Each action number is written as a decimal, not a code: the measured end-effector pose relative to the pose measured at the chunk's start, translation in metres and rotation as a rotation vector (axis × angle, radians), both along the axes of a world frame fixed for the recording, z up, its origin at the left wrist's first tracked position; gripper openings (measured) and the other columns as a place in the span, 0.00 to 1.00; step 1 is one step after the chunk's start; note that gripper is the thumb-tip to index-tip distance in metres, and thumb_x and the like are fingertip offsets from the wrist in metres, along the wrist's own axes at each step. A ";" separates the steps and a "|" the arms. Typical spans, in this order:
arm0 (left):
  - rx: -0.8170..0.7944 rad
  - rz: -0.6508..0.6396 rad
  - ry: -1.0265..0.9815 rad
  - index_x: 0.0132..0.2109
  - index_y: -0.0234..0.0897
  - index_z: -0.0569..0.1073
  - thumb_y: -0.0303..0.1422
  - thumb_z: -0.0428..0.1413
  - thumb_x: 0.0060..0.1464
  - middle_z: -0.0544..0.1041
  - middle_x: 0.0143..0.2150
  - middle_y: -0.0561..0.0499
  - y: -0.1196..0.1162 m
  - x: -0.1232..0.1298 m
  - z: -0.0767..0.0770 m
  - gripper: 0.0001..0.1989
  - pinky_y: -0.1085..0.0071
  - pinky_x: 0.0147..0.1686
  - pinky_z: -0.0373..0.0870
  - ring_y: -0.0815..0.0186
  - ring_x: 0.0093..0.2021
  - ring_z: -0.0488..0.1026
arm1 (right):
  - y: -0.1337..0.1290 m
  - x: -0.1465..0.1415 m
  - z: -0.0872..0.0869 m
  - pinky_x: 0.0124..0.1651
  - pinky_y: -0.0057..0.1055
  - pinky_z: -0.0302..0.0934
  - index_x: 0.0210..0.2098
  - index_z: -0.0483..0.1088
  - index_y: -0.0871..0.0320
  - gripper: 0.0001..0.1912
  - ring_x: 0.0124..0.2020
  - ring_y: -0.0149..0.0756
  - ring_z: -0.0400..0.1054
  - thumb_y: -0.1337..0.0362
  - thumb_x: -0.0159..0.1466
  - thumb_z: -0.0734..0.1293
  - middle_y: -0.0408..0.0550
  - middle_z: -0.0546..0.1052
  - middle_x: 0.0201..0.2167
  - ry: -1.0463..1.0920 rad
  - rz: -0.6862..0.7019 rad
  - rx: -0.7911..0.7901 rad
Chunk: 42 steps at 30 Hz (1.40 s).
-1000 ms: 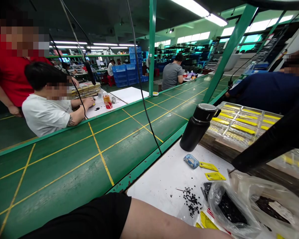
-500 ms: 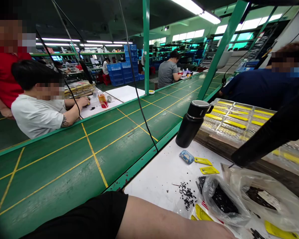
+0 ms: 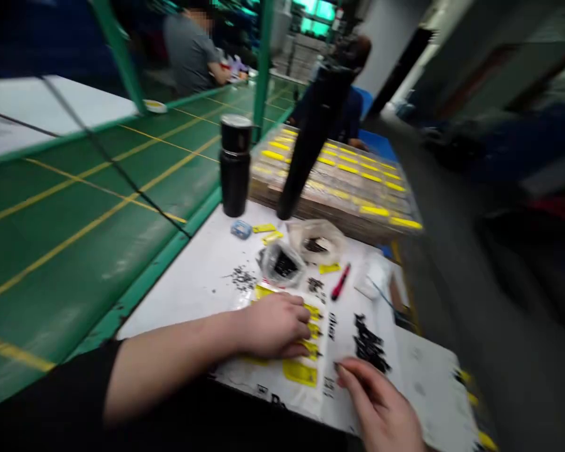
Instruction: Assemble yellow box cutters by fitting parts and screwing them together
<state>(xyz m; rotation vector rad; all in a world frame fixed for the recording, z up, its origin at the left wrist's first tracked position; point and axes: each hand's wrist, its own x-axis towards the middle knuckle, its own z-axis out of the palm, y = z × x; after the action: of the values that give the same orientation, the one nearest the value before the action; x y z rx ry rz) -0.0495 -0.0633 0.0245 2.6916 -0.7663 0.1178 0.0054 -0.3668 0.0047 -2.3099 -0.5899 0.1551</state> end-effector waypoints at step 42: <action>-0.072 -0.213 0.038 0.32 0.41 0.83 0.33 0.70 0.62 0.82 0.37 0.49 -0.024 0.002 -0.024 0.09 0.58 0.36 0.59 0.56 0.42 0.74 | 0.007 -0.037 -0.032 0.51 0.38 0.74 0.49 0.74 0.51 0.07 0.48 0.40 0.75 0.70 0.76 0.68 0.49 0.79 0.45 -0.243 0.301 -0.087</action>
<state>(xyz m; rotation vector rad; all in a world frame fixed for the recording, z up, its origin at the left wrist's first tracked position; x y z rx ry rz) -0.0473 -0.0877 0.0001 2.5190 -1.0112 0.0413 -0.0318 -0.3596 -0.0270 -2.3279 -1.0735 0.0417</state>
